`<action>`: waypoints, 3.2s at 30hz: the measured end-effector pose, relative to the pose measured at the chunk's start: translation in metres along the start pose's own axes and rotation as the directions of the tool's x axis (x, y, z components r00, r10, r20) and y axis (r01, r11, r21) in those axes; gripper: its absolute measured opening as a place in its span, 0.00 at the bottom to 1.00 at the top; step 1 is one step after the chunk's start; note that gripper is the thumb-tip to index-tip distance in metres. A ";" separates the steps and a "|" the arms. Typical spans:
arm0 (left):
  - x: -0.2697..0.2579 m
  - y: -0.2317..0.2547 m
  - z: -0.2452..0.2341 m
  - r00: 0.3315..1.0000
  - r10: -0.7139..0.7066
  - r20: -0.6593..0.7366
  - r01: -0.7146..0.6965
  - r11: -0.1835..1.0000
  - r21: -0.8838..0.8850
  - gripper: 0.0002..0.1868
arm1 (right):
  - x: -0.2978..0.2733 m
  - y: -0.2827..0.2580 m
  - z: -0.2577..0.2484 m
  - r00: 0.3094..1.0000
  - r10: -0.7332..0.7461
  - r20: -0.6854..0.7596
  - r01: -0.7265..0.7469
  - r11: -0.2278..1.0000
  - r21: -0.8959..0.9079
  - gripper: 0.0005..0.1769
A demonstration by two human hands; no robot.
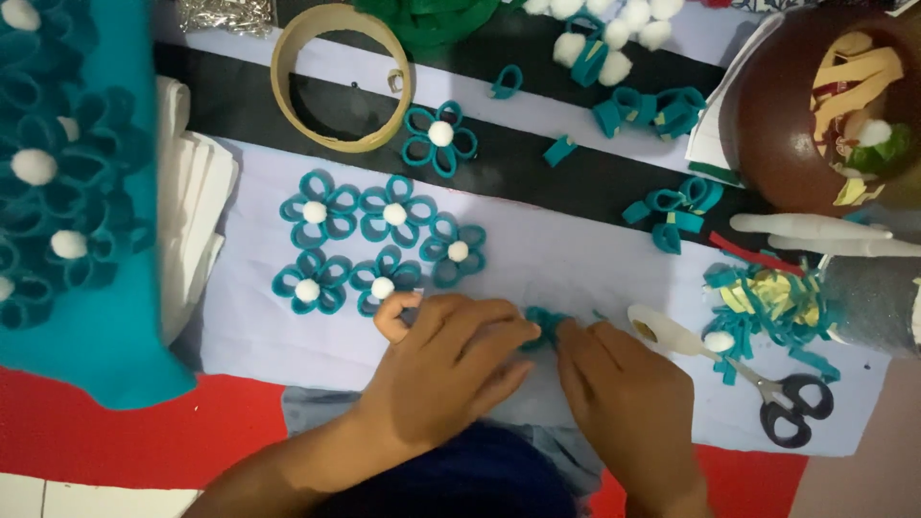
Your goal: Assembling decorative flowers from blue foam strips and white pom-poms using glue.
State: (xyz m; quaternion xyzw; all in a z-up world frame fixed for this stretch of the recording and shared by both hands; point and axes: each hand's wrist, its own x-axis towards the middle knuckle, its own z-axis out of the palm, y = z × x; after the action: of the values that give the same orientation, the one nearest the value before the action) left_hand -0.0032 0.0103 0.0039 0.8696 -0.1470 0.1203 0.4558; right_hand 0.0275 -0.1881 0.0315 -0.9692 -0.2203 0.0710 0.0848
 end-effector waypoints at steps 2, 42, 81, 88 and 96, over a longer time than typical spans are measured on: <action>-0.002 -0.001 0.004 0.997 -0.038 0.062 0.031 0.993 0.115 0.20 | -0.003 -0.004 -0.002 0.999 0.048 -0.006 -0.048 0.999 -0.006 0.06; 0.004 0.003 0.009 0.998 -0.021 0.056 0.009 0.977 0.212 0.15 | -0.043 -0.008 0.018 0.952 0.288 -0.104 -0.250 0.927 0.279 0.13; -0.013 0.053 0.000 0.942 -0.255 0.218 0.323 0.865 -0.385 0.05 | -0.087 -0.022 0.046 0.809 0.374 -0.454 -0.005 0.777 0.630 0.12; -0.011 0.046 -0.005 0.966 -0.223 0.127 0.250 0.930 -0.269 0.05 | -0.055 0.010 0.035 0.730 0.496 -0.470 -0.139 0.781 0.609 0.29; -0.010 0.035 -0.013 0.996 -0.062 -0.059 0.063 0.998 0.005 0.08 | -0.032 0.031 0.037 0.769 0.414 -0.486 -0.248 0.895 0.370 0.19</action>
State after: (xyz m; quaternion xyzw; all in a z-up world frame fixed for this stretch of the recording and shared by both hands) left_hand -0.0262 0.0034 0.0342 0.8714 -0.1058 0.1322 0.4604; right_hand 0.0052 -0.2248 -0.0075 -0.9484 0.0026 -0.1675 0.2692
